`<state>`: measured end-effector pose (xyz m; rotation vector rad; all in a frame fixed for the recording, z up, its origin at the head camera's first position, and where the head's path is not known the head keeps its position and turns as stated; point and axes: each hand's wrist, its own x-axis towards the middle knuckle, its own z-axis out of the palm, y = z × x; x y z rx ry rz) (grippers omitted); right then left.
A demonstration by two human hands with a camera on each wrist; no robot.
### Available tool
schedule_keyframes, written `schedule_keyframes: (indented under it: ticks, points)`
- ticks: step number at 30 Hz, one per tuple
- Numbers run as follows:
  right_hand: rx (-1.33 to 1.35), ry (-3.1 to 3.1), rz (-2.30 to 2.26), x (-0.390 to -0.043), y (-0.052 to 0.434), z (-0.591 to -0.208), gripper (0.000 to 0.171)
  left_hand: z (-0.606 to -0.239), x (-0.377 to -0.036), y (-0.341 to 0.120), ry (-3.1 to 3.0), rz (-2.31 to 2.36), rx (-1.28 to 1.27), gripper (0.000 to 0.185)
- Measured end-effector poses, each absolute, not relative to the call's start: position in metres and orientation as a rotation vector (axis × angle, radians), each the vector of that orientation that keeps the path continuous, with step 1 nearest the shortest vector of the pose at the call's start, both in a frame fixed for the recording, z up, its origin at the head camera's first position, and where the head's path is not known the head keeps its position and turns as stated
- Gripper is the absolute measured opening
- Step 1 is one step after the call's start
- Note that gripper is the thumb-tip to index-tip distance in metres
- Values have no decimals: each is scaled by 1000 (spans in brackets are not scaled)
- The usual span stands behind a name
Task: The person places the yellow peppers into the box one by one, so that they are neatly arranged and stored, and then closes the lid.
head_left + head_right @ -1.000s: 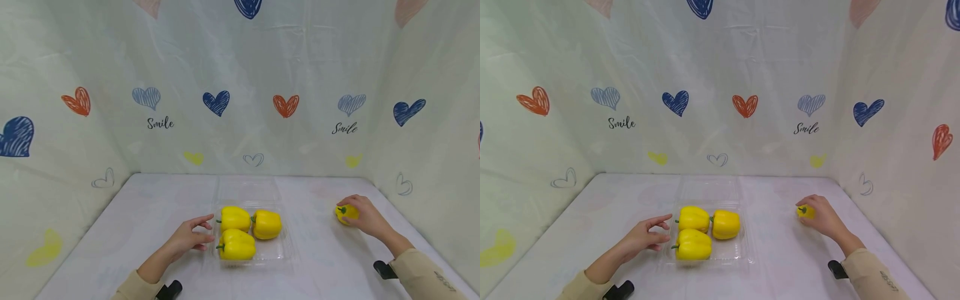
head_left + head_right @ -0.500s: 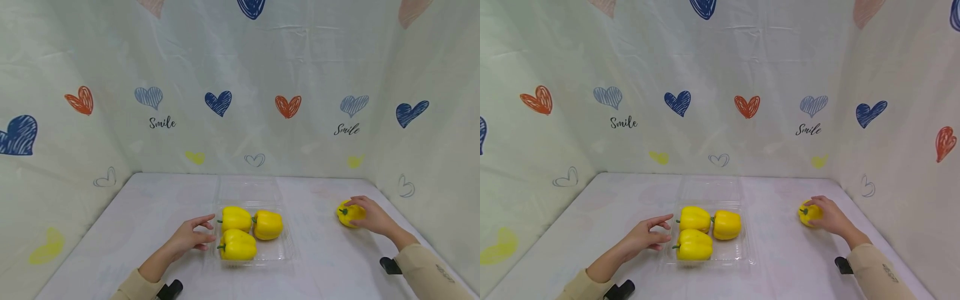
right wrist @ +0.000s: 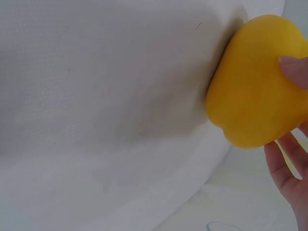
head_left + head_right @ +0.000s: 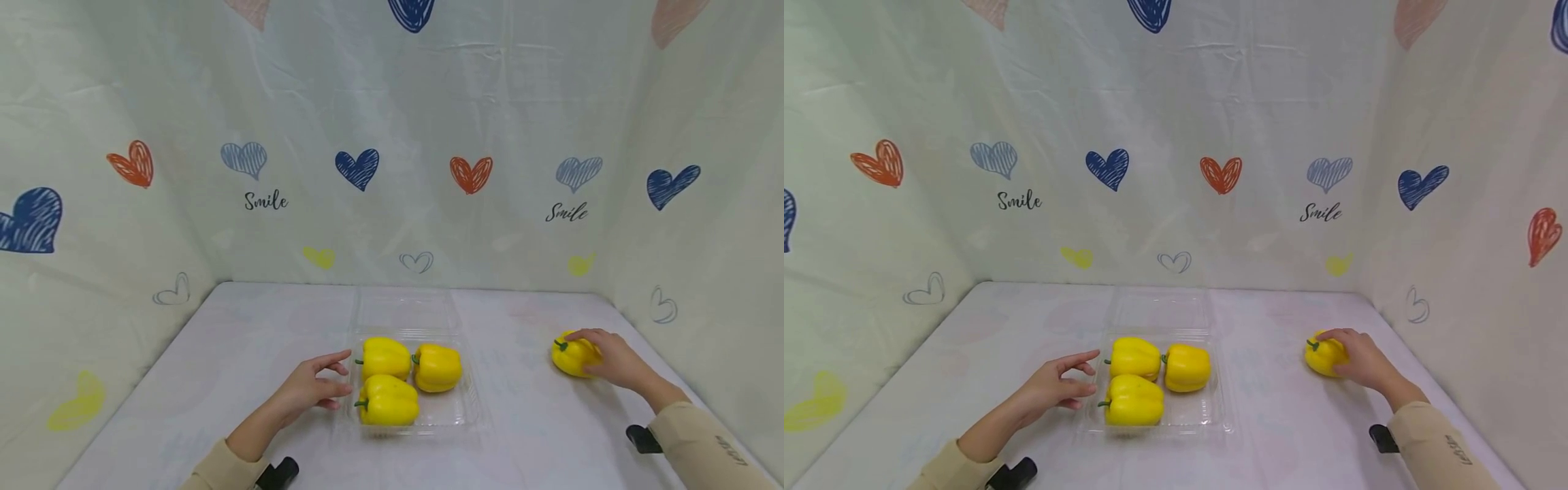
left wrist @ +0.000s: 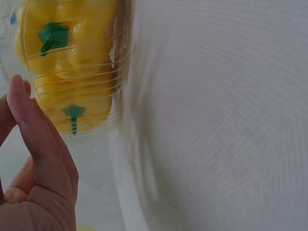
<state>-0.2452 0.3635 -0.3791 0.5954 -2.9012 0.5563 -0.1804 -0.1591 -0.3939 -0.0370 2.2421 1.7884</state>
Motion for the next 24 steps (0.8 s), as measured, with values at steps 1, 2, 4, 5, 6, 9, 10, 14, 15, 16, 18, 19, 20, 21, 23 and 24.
schedule_keyframes:
  ticks: [1, 2, 4, 5, 6, 9, 10, 14, 15, 16, 18, 19, 20, 21, 23, 24]
  points:
    - [593, -2899, 548, -244, 363, -378, 44, -394, -180, -159, 2243, 1788, -35, 68]
    - [591, -2899, 548, -244, 362, -378, 43, -394, -180, -159, 2244, 1788, -34, 68]
    - [583, -2915, 584, -242, 360, -377, 42, -394, -180, -159, 2246, 1788, -30, 68]
    - [579, -2923, 603, -241, 359, -376, 41, -394, -180, -159, 2246, 1788, -30, 68]
    - [574, -2934, 625, -240, 358, -376, 41, -395, -181, -159, 2246, 1788, -30, 68]
    - [573, -2960, 679, -235, 356, -374, 41, -395, -181, -158, 2246, 1787, -26, 68]
    - [579, -2963, 685, -233, 354, -373, 41, -395, -181, -158, 2246, 1786, -27, 68]
    - [635, -2958, 687, -227, 346, -370, 43, -395, -181, -158, 2243, 1794, -29, 68]
    - [650, -2959, 686, -226, 344, -369, 43, -396, -181, -159, 2243, 1796, -31, 68]
    - [663, -2959, 687, -224, 341, -368, 43, -396, -182, -159, 2242, 1798, -33, 68]
    - [679, -2963, 683, -221, 336, -367, 43, -397, -182, -159, 2242, 1802, -32, 68]
    - [683, -2963, 686, -219, 334, -366, 43, -397, -182, -159, 2242, 1802, -31, 68]
    - [688, -2960, 684, -218, 331, -365, 43, -397, -182, -159, 2242, 1803, -30, 68]
    - [695, -2956, 685, -216, 329, -364, 43, -397, -182, -159, 2242, 1802, -30, 68]
    - [715, -2938, 687, -213, 325, -363, 43, -397, -182, -159, 2243, 1802, -30, 68]
    - [726, -2927, 686, -212, 323, -362, 43, -397, -182, -159, 2244, 1803, -31, 68]
